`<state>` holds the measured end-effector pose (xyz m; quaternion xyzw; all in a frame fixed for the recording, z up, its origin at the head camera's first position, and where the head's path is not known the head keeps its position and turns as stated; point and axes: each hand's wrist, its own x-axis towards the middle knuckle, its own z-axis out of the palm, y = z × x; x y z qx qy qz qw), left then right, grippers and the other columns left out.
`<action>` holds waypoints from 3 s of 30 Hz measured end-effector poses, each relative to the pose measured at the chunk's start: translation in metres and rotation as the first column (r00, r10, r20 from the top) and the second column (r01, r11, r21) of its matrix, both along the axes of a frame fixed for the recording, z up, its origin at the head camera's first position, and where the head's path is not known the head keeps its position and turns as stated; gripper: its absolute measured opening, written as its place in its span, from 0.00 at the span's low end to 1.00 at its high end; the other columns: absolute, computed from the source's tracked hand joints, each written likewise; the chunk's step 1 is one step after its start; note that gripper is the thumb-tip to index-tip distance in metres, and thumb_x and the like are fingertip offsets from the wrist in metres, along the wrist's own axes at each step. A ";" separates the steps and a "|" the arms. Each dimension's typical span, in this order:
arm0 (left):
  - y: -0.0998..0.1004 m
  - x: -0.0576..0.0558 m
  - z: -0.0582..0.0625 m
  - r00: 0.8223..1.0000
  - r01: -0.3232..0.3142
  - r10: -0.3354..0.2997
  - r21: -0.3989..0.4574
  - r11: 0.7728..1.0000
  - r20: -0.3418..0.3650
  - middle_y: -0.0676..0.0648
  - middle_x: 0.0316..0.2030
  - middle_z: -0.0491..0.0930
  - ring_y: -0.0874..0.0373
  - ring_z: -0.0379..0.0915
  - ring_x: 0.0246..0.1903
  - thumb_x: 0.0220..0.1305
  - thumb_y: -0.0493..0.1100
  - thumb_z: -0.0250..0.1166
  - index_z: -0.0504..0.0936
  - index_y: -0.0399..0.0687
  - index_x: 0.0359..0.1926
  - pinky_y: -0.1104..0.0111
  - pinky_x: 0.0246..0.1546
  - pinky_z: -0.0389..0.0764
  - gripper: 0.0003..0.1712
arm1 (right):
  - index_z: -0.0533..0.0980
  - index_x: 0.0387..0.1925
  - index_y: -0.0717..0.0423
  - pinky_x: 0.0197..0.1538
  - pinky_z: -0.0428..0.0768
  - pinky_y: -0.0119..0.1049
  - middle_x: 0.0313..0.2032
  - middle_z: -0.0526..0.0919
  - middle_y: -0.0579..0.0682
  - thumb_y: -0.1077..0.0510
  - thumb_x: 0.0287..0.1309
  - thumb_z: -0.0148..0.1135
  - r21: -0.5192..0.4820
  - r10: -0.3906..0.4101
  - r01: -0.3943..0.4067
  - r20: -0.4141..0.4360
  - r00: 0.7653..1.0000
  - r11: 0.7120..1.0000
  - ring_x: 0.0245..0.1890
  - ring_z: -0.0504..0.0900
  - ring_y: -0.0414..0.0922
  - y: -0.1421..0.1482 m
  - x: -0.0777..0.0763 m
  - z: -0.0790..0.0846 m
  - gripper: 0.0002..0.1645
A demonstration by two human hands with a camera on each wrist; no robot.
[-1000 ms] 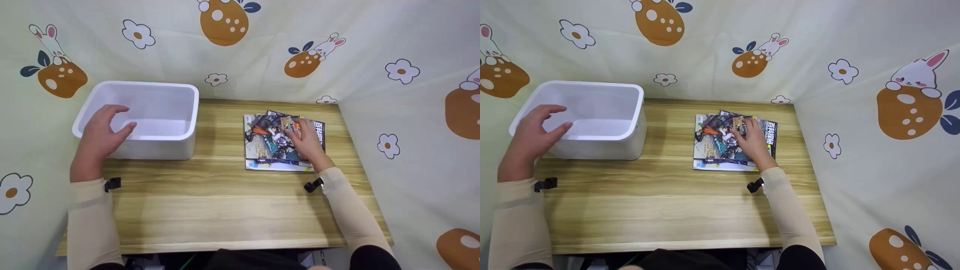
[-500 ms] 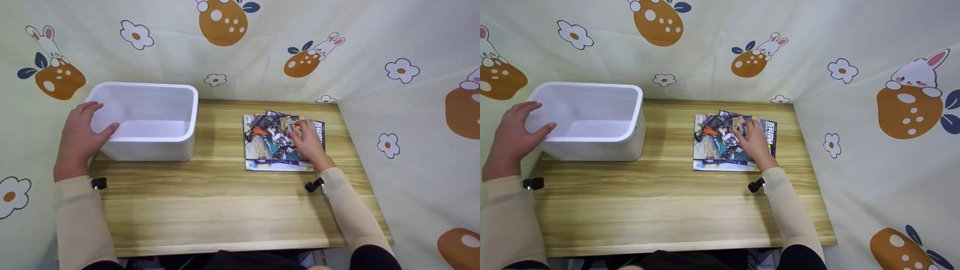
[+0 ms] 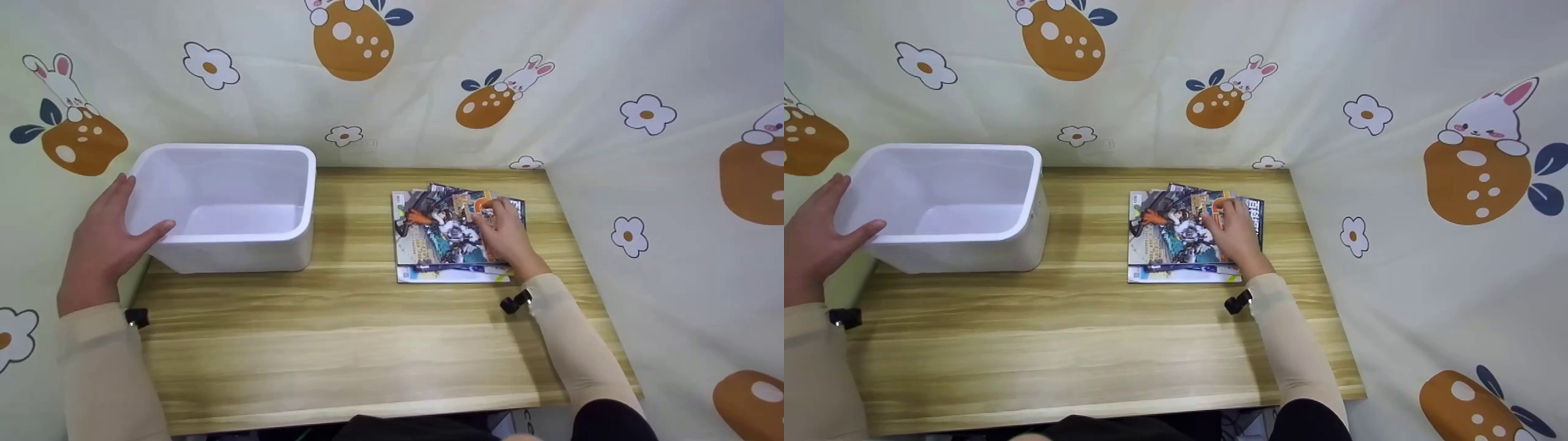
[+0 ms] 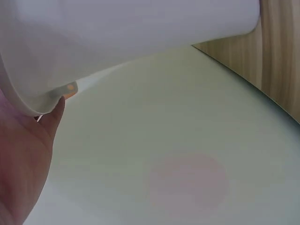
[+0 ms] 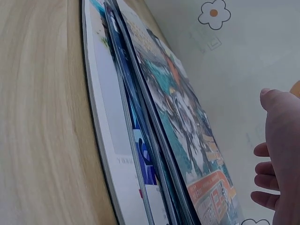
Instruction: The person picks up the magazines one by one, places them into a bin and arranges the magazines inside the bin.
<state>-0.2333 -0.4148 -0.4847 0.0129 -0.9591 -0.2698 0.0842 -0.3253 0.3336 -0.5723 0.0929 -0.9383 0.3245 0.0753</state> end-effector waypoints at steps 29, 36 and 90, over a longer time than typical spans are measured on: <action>-0.005 0.001 -0.010 0.999 0.047 -0.046 -0.084 0.995 0.016 0.35 0.89 0.36 0.34 0.31 0.88 0.72 0.73 0.63 0.38 0.40 0.90 0.29 0.81 0.40 0.68 | 0.48 0.90 0.54 0.83 0.54 0.72 0.84 0.45 0.77 0.33 0.65 0.78 0.032 -0.048 0.039 0.390 0.919 0.999 0.83 0.50 0.75 0.042 -0.028 0.001 0.69; -0.006 0.007 -0.013 0.999 0.031 -0.030 -0.094 0.995 0.014 0.36 0.89 0.35 0.35 0.30 0.88 0.72 0.74 0.62 0.38 0.41 0.90 0.30 0.81 0.38 0.67 | 0.38 0.92 0.48 0.84 0.49 0.72 0.85 0.30 0.77 0.38 0.52 0.89 0.060 -0.012 -0.022 0.520 0.854 0.998 0.85 0.41 0.76 0.032 -0.033 0.013 0.85; -0.001 0.001 -0.013 1.000 0.019 -0.020 -0.062 0.998 -0.013 0.34 0.89 0.40 0.35 0.34 0.88 0.72 0.73 0.64 0.42 0.40 0.90 0.30 0.82 0.41 0.66 | 0.54 0.90 0.41 0.84 0.64 0.50 0.90 0.46 0.49 0.62 0.63 0.82 -0.528 0.296 -0.009 0.463 0.836 0.849 0.88 0.47 0.59 0.062 -0.025 -0.014 0.64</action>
